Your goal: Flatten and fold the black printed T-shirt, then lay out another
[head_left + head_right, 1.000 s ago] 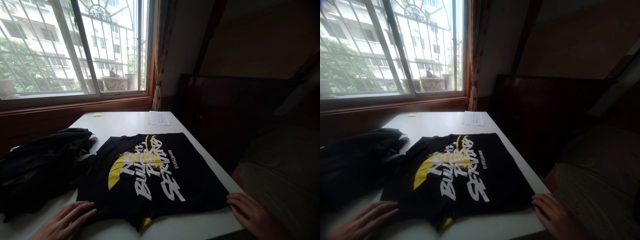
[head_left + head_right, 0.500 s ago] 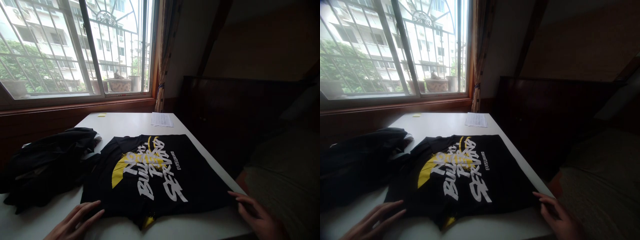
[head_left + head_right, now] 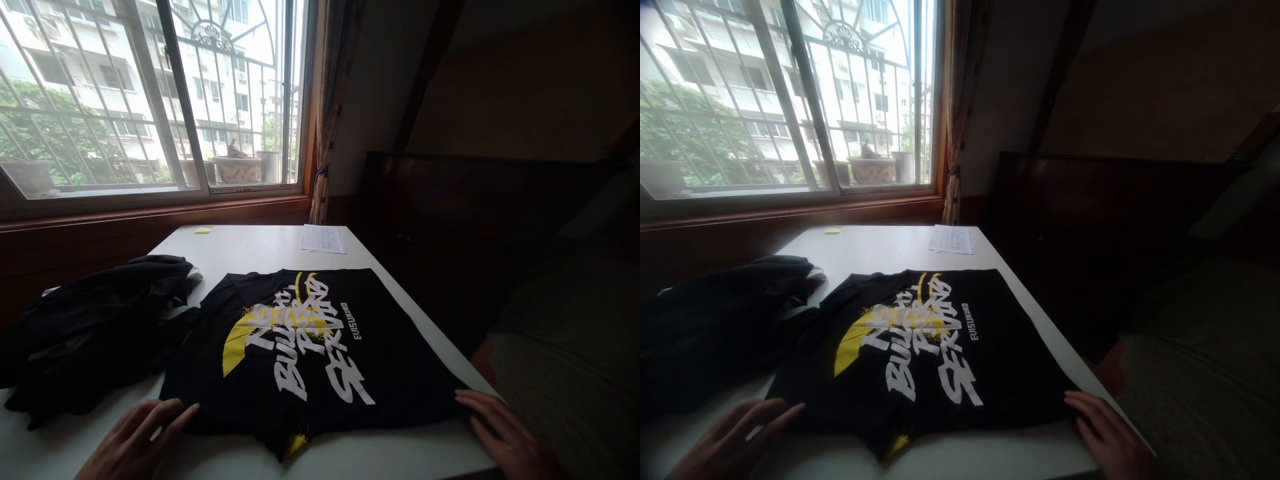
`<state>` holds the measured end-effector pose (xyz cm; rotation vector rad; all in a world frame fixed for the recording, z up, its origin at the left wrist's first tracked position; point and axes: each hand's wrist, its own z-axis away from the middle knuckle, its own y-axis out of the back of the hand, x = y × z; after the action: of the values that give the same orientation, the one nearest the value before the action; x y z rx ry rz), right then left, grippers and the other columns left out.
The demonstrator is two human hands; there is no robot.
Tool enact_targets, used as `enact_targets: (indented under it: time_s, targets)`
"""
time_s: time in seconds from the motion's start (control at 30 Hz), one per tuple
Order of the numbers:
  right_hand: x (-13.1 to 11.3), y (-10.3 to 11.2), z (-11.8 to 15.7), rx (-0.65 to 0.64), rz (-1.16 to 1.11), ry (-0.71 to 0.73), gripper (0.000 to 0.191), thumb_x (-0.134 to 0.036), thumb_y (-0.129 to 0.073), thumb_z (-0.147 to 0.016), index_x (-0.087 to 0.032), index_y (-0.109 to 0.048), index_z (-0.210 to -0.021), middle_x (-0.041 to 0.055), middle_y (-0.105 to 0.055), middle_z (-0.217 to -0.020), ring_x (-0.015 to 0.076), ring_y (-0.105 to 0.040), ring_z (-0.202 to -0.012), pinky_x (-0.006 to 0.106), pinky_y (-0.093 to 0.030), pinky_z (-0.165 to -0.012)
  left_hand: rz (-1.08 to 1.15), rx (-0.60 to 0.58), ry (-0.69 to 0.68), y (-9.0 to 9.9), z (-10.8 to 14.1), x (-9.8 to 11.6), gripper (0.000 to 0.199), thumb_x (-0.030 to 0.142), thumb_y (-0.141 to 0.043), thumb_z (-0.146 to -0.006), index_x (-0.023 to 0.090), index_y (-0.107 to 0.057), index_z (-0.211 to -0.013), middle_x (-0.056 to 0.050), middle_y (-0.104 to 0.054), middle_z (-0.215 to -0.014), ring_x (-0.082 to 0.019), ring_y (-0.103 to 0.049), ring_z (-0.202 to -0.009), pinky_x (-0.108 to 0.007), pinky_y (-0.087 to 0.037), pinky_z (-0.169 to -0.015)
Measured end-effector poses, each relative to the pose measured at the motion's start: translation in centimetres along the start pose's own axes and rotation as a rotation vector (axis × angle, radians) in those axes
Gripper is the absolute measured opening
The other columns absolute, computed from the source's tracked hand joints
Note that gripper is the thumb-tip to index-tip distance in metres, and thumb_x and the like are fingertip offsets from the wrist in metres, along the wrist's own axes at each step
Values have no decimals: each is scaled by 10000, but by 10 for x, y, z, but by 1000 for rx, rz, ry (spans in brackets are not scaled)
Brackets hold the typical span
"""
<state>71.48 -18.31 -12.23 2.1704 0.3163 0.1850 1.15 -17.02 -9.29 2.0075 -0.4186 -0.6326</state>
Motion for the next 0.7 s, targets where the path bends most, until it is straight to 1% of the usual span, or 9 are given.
enact_targets:
  time_s: [0.1,0.17,0.23,0.3,0.4,0.47,0.6,0.7]
  targets:
    - [-1,2,-2,27,-12,-17,288,-347,-516,-918,-296,-701,-1134,6,-757,-1139,204,-742,-1005,292,-570,-926,13,37,49,0,-5,0,625,-4,-506,-908,377,-580,-1398,-31,-651,-1259,-219,-634,-1110,-316,-533,-961]
    - [-3,4,-4,35,-30,-47,287,-356,-512,-925,-298,-698,-1135,9,-756,-1138,213,-740,-1009,314,-576,-920,88,66,65,-2,-10,3,558,59,-516,-939,354,-566,-1410,-42,-625,-1313,-227,-620,-1165,-318,-540,-979]
    - [-4,5,-6,43,-48,-81,283,-361,-506,-930,-296,-699,-1126,13,-757,-1131,217,-739,-1008,326,-578,-915,199,95,108,-4,-17,8,511,147,-517,-971,323,-514,-1450,-63,-577,-1385,-237,-606,-1214,-328,-558,-985]
    - [-6,5,-8,54,-68,-97,279,-367,-506,-929,-291,-703,-1111,20,-758,-1120,221,-740,-1003,334,-578,-915,303,98,180,-5,-22,13,515,194,-506,-981,308,-464,-1481,-82,-514,-1455,-251,-590,-1258,-347,-580,-976]
    - [-7,4,-9,61,-83,-103,272,-363,-513,-928,-288,-696,-1115,22,-757,-1119,221,-741,-994,338,-580,-897,397,61,247,-2,-24,17,554,150,-477,-961,334,-451,-1484,-76,-476,-1490,-264,-563,-1307,-381,-585,-986]
    - [-7,3,-8,73,-84,-109,266,-358,-514,-931,-291,-685,-1124,19,-754,-1121,219,-741,-988,339,-582,-875,416,54,233,2,-22,17,583,105,-454,-944,354,-476,-1471,-63,-489,-1479,-252,-572,-1301,-375,-573,-1005]
    - [-6,2,-6,86,-97,-108,259,-360,-522,-934,-296,-671,-1137,15,-747,-1132,221,-736,-997,351,-571,-888,387,61,163,9,-15,14,586,59,-405,-943,388,-582,-1394,-29,-515,-1455,-193,-588,-1275,-270,-536,-1024]
    - [-4,0,-5,82,-99,-113,268,-355,-520,-933,-297,-672,-1146,12,-744,-1141,224,-734,-1003,355,-567,-904,396,100,156,10,-10,11,508,107,-404,-980,404,-666,-1298,-20,-586,-1373,-177,-610,-1221,-263,-501,-1053]
